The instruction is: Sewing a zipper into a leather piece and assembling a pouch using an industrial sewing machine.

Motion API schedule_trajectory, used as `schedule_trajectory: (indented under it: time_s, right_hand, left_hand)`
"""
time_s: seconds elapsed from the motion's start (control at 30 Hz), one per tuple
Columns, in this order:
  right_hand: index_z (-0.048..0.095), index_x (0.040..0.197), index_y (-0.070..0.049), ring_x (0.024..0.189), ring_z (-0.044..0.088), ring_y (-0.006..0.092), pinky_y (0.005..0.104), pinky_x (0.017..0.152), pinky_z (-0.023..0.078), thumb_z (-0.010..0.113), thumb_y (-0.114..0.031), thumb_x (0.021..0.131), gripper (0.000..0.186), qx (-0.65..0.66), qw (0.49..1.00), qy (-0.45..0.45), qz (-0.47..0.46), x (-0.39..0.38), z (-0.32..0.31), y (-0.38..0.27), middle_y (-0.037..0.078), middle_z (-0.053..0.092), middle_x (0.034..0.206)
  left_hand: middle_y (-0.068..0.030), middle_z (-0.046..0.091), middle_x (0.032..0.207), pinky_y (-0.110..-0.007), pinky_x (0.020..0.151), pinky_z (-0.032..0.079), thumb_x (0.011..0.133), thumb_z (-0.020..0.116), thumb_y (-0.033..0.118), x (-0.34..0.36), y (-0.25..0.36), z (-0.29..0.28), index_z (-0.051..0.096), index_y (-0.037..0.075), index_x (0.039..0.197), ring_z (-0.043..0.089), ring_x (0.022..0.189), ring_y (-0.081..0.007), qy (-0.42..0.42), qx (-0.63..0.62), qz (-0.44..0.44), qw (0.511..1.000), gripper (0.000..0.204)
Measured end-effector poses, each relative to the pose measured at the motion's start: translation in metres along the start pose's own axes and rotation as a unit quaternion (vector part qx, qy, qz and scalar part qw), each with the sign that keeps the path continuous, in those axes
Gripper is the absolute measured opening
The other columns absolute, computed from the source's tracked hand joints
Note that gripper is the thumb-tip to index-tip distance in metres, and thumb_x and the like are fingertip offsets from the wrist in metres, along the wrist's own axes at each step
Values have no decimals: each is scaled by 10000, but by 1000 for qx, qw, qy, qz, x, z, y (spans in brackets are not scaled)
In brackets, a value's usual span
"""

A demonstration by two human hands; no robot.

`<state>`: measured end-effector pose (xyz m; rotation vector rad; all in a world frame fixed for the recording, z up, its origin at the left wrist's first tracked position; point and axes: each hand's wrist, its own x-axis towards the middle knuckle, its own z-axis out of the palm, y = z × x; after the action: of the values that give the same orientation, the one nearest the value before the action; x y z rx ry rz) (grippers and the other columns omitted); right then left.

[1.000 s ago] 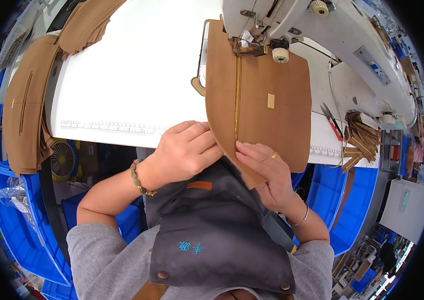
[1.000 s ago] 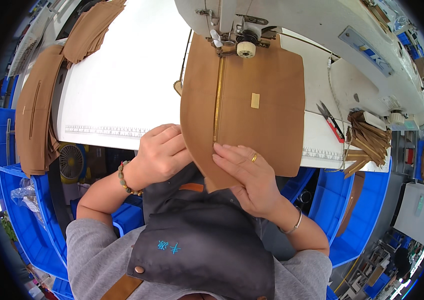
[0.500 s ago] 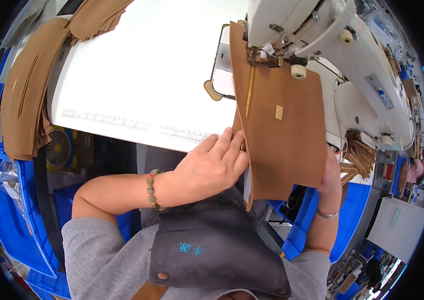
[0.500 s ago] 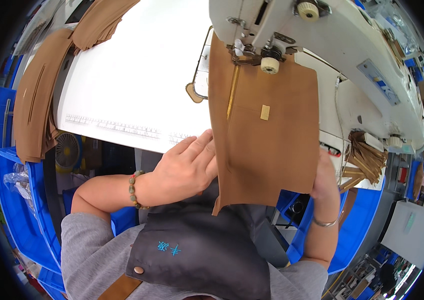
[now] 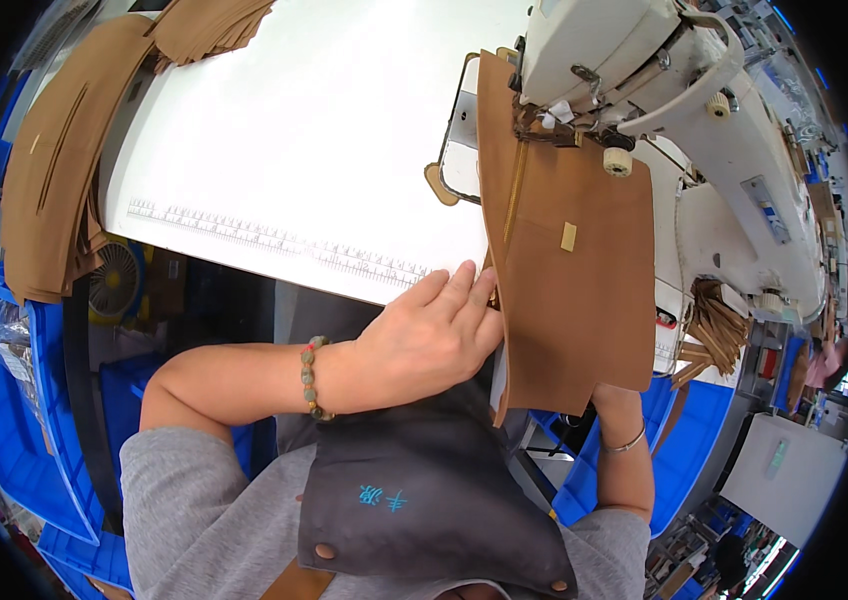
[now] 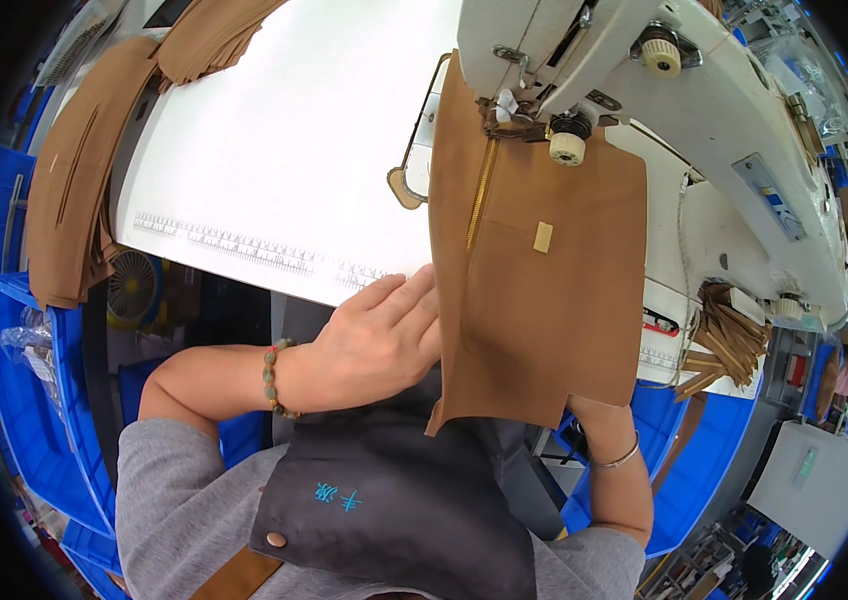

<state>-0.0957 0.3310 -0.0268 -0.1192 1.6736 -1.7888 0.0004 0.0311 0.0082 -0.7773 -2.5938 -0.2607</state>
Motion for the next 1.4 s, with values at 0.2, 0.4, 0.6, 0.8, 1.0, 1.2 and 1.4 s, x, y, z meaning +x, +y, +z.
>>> schedule_trajectory:
  time_s: [0.2,0.4,0.6,0.8,1.0,1.2,1.4]
  right_hand:
    - [643,1297,8,1168,667,280,394,919,559,678,-195,977,381,-139,989,-27,-42,41,-1,-35,163,699,1249]
    - [656,1275,2,1160,668,298,418,950,545,701,-198,955,380,-231,969,-73,-55,78,0,-58,162,705,1234]
    - [670,1252,-4,1152,669,316,442,982,532,725,-201,932,381,-293,949,-83,-87,72,-2,-58,162,712,1219]
    - [684,1230,-9,1144,670,334,467,1014,519,749,-203,909,381,-445,860,-41,-248,20,10,-27,161,718,1204]
    - [698,1208,-15,1135,671,352,491,1045,506,773,-206,886,382,-560,759,38,-329,-5,13,-26,160,724,1189]
    - [691,1246,-11,1152,663,393,499,1009,527,790,-240,788,522,-526,777,253,-236,-18,9,-75,192,705,1228]
    - [688,1160,-4,1051,668,404,480,906,537,738,-144,768,420,-495,732,210,-417,-28,63,-72,225,685,1188]
  left_hand:
    - [-250,727,1198,-397,912,557,830,644,123,0,-2,-4,671,-51,1126,712,1139,-355,-7,-14,4,1000,345]
    - [-243,716,1182,-404,906,565,810,648,100,-1,-4,-7,664,-81,1170,715,1135,-357,-17,-42,-4,999,403]
    - [-246,720,1175,-409,903,565,814,640,92,-3,-4,-4,665,-82,1171,714,1139,-362,3,-33,-2,999,398]
    - [-247,720,1197,-416,920,562,822,641,94,-7,-5,-3,673,-72,1172,706,1167,-365,-15,-26,10,999,388]
    - [-244,707,1249,-463,1002,542,807,655,106,-7,-6,-5,693,-53,1184,663,1253,-364,-35,-23,16,999,411]
    - [-206,688,1313,-495,1062,512,809,656,132,-11,-1,-9,716,-14,1195,631,1299,-365,-54,-28,0,998,417]
    - [-161,699,1311,-534,1110,493,809,682,174,-19,-1,-12,751,28,1169,637,1289,-349,-49,-52,-5,997,395]
